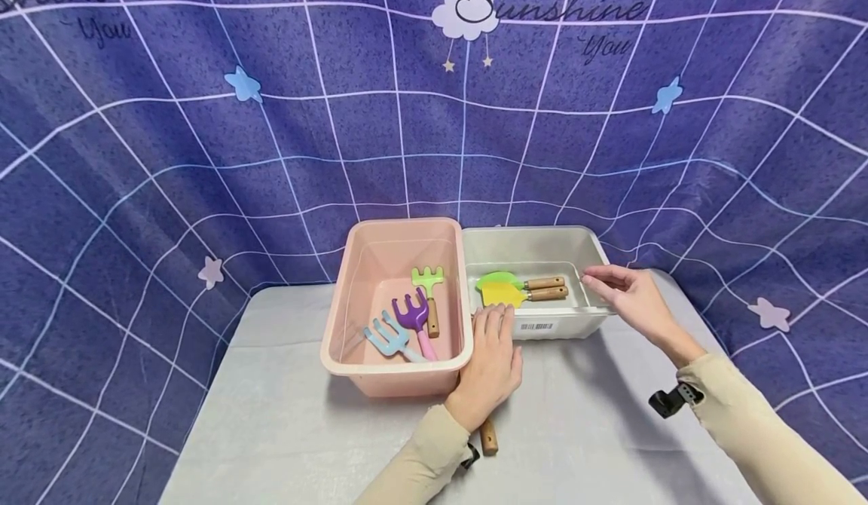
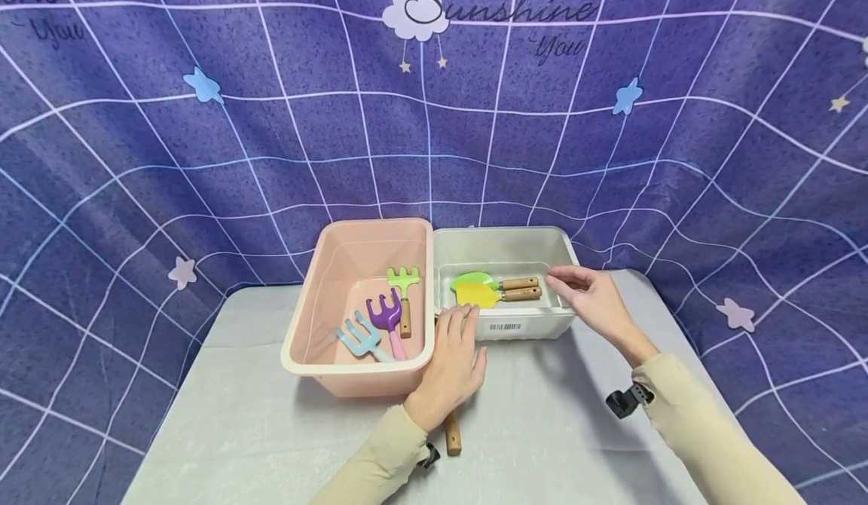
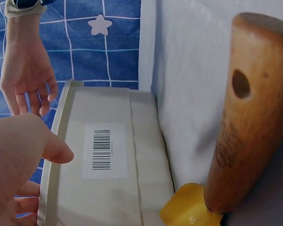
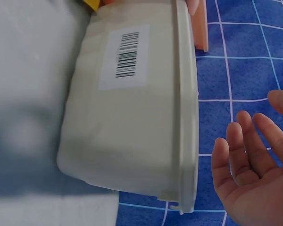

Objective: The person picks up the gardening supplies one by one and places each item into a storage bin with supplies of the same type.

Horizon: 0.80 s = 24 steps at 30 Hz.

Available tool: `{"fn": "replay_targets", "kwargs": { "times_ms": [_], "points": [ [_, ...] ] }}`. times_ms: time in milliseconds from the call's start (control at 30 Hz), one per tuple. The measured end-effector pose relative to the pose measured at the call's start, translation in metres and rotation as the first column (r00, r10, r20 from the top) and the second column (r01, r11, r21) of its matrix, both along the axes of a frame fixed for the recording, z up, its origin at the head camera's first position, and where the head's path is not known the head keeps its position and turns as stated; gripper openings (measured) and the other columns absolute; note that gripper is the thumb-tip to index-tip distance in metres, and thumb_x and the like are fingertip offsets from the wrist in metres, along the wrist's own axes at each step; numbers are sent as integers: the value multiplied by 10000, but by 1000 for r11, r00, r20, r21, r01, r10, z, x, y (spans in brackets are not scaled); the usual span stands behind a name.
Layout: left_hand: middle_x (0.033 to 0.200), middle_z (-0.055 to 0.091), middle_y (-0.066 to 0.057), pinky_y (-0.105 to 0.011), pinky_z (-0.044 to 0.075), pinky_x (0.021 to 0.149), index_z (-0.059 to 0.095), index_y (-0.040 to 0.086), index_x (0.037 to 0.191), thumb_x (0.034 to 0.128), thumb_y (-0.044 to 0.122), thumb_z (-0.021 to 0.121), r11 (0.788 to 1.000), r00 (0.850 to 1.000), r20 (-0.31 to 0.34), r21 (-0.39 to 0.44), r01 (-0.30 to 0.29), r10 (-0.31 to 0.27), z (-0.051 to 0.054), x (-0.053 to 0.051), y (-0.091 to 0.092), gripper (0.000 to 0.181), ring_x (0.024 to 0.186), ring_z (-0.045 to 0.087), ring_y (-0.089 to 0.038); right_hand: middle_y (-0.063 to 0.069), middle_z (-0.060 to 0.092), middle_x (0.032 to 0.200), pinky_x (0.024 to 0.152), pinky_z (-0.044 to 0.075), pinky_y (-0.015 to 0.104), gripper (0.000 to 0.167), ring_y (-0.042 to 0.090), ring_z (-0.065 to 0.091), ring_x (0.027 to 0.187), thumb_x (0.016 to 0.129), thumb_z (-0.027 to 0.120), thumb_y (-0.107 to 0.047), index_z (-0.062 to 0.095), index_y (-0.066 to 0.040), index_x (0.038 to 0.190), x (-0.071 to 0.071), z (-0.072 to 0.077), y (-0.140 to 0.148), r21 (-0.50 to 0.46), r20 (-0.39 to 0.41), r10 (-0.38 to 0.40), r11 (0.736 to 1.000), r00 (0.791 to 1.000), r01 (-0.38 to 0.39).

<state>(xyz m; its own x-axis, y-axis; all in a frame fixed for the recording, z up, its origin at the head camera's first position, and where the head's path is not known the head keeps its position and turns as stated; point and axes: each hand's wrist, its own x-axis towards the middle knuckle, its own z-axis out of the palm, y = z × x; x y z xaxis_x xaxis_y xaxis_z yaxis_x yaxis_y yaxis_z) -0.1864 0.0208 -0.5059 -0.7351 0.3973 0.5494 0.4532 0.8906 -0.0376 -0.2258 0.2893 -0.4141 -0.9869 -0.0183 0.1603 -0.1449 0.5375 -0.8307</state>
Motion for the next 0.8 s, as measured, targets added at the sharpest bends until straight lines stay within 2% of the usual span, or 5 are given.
{"fn": "replay_targets", "kwargs": {
  "times_ms": [133,300,533,667,800],
  "points": [
    [1426,582,-89,-429,386,1241,516,43,1505,909,392,730,1000,1000,-5,-13,-6,6,0,0,0,723,1355,515,-265,-207,751,1070,758,565,115,394,-129,648,927,1025,715,-256,719,2,1324,1,-6,-1,-24,-5,13,1000,1000,-13],
    [1418,585,-92,-425,388,1241,521,39,1499,908,389,730,1000,1000,-8,-19,-5,5,-1,-1,0,718,1356,522,-269,-274,734,1016,766,611,162,422,-93,690,922,1030,710,-251,699,41,1333,5,-10,-3,-79,-16,16,997,1000,-17],
    [1424,581,-94,-424,377,1249,513,36,1505,912,382,725,1000,1000,-5,-14,-3,3,-1,0,0,718,1362,522,-270,-339,721,990,771,574,120,420,-99,690,933,1030,713,-293,716,30,1298,13,-14,-4,-73,-34,-13,997,999,11],
    [1426,582,-98,-434,382,1246,515,31,1505,906,374,729,1000,1000,-6,-3,4,-4,-1,0,-1,723,1364,522,-273,-322,726,1008,767,589,144,415,-71,710,925,1031,712,-249,698,48,1320,16,-18,-2,-111,-36,-14,994,999,10],
    [1437,579,-101,-446,378,1254,506,27,1515,905,368,734,1000,1000,3,10,12,-12,-2,0,0,735,1378,515,-276,-304,729,1003,760,594,159,425,-70,704,899,1032,708,-233,685,73,1325,19,-22,-3,-107,-45,-14,994,999,9]
  ]
}}
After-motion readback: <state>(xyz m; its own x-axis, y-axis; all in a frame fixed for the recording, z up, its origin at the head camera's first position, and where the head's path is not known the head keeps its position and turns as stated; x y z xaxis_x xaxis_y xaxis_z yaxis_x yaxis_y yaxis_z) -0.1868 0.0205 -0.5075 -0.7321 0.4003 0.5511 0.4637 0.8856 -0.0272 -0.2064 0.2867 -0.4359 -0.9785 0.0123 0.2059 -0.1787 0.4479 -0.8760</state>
